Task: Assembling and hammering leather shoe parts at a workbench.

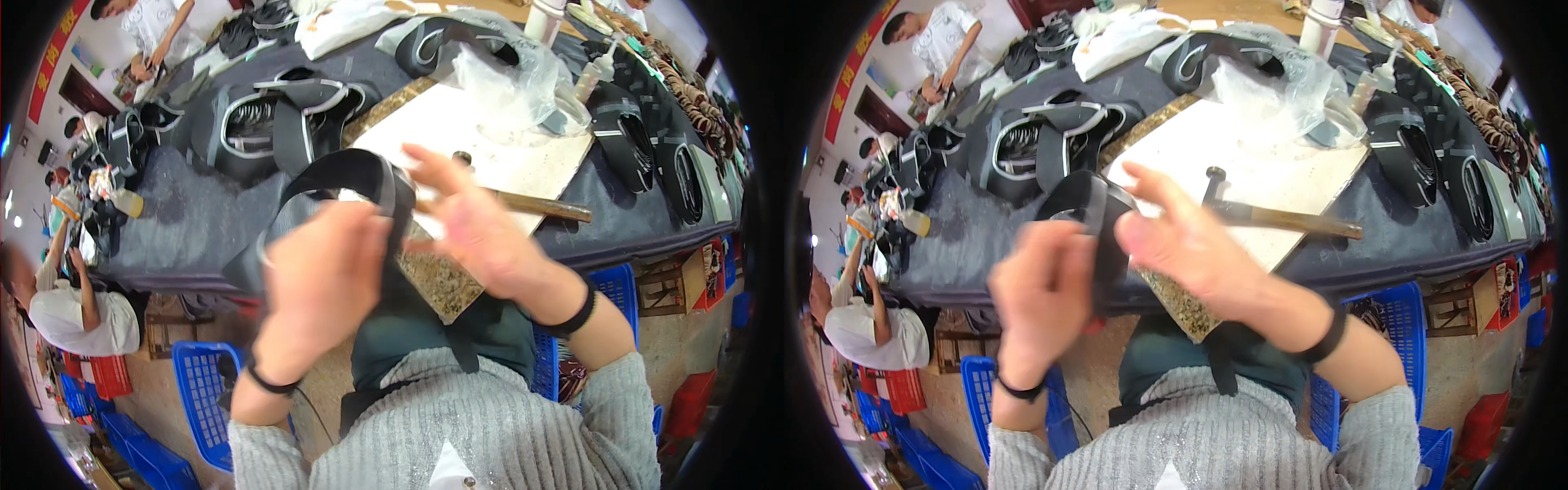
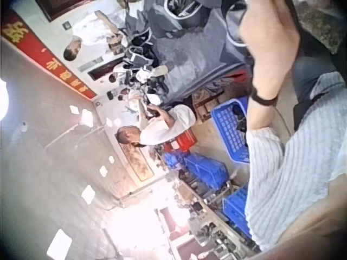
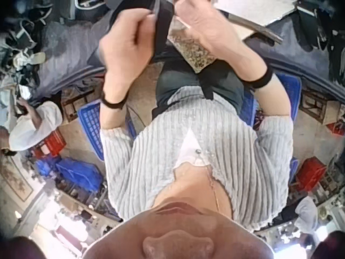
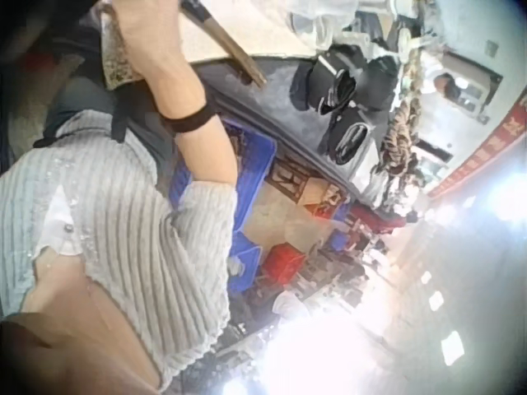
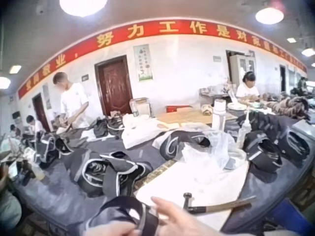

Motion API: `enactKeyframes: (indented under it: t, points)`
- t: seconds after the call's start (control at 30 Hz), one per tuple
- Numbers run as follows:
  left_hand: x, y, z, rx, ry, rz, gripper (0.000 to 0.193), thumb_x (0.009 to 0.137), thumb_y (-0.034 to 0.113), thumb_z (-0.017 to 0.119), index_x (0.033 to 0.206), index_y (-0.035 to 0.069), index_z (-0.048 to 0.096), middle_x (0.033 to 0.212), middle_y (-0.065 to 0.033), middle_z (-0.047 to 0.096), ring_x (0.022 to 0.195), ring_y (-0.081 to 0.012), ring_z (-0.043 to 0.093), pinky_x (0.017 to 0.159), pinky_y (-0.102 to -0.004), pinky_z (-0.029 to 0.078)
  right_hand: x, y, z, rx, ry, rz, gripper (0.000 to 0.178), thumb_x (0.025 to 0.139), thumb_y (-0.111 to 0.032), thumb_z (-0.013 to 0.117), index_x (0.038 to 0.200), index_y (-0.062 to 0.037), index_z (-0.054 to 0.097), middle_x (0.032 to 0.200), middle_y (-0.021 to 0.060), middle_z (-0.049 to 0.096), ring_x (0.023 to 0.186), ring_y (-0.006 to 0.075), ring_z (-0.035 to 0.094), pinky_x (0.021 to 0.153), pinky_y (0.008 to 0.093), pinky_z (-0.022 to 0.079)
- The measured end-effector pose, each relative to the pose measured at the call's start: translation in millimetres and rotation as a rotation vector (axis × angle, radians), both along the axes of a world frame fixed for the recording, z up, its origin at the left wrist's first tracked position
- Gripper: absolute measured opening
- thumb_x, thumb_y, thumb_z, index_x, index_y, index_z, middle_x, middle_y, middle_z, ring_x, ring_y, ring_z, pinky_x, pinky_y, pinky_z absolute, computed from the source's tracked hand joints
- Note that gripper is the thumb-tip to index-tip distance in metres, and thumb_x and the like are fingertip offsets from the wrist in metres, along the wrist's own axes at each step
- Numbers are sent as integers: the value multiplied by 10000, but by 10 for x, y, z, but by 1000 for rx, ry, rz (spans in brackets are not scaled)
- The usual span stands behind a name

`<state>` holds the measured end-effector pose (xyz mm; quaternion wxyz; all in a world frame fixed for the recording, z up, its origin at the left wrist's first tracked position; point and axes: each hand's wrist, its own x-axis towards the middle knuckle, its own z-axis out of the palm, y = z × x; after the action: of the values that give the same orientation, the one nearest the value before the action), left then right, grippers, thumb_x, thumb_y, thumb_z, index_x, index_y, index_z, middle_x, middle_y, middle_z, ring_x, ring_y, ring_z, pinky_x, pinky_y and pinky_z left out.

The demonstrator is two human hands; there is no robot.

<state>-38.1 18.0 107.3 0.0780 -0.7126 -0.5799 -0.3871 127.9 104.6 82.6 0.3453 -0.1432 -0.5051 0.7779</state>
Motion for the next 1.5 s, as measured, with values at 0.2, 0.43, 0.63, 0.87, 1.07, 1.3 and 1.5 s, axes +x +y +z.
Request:
enactKeyframes:
  t: [0.2, 0.43, 0.63, 0.87, 1.07, 1.3, 1.5]
  points:
    - [125, 23, -136, -381, -287, -391, 483, 788, 121, 736, 1202, -39, 547, 1169, -209, 605, 1108, -351, 580, 928, -370, 468, -15, 113, -191, -307, -70, -156, 512, 876, -132, 612, 1327, 16, 419, 1150, 118, 552, 1023, 169, 565, 890, 314, 472]
    - [-27, 253, 261, -133, 100, -142, 456, 748, 82, 733, 1170, -1, 583, 1180, -165, 605, 1045, -311, 597, 905, -347, 461, 181, 255, 61, -192, -300, 201, 369, 870, -86, 545, 1228, 3, 539, 1052, 86, 614, 877, 129, 612, 810, 272, 509]
    - [-131, 554, 116, -702, -128, -245, 127, 882, 94, 617, 905, -26, 653, 721, -26, 635, 656, -84, 577, 592, -249, 445, 216, 523, -11, 235, -566, 279, 284, 853, -43, 558, 1123, 41, 585, 949, 65, 630, 752, 91, 584, 708, 237, 484]
    - [-200, 650, -82, -995, -751, -471, 148, 924, 125, 577, 878, 7, 654, 662, 84, 532, 575, 7, 421, 494, -179, 322, 360, 638, 50, 412, -567, 222, 175, 873, -87, 606, 1009, 17, 639, 807, -13, 634, 719, 33, 535, 635, 200, 436]
    - [-128, 634, -15, -971, -897, -498, 141, 892, 72, 604, 961, -45, 643, 858, -8, 661, 757, -40, 590, 710, -182, 469, 356, 609, 53, 367, -568, 97, 144, 877, -109, 617, 966, 0, 646, 759, -18, 626, 644, 22, 515, 550, 187, 387]
    - [-187, 640, -102, -955, -1002, -474, 211, 893, 40, 528, 1036, -84, 623, 955, -80, 670, 837, -94, 637, 775, -216, 509, 355, 604, 98, 477, -608, 83, 136, 887, -112, 602, 924, 10, 649, 756, -35, 605, 648, 16, 491, 559, 193, 378]
    - [-147, 605, -102, -991, -1227, -543, 321, 884, 20, 427, 1122, -133, 577, 1021, -160, 665, 898, -172, 667, 838, -273, 537, 378, 540, 135, 458, -597, 23, 149, 889, -114, 594, 865, 22, 650, 708, -42, 580, 632, 16, 471, 551, 197, 370]
